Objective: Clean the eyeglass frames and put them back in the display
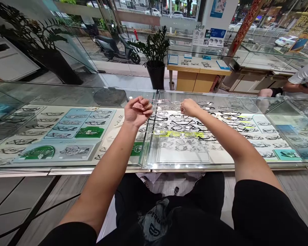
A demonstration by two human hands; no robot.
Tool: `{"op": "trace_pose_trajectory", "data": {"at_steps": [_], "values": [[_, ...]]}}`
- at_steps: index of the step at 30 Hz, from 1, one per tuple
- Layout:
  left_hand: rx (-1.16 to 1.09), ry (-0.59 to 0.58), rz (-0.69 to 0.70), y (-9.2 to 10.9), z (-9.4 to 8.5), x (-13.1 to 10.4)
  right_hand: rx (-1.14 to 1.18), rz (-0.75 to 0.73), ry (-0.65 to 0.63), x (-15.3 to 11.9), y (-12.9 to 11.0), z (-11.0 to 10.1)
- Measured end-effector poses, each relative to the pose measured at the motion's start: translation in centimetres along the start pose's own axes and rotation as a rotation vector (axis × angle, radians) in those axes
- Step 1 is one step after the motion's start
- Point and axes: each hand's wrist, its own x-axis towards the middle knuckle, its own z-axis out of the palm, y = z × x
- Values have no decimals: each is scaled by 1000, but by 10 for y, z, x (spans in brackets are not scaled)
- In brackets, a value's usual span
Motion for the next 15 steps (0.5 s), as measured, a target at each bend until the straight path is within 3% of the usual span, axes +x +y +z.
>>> {"op": "trace_pose_trajectory", "data": {"at_steps": [8,12,15], "values": [[3,-40,-8,-1,-2,1,8,121,32,-1,-1,-14],[46,-82,-50,-2,-7,2,-1,310,68,14,4,-23],[100,-61,-94,-3,-8,1,12,401,10,34,4,-22]]}}
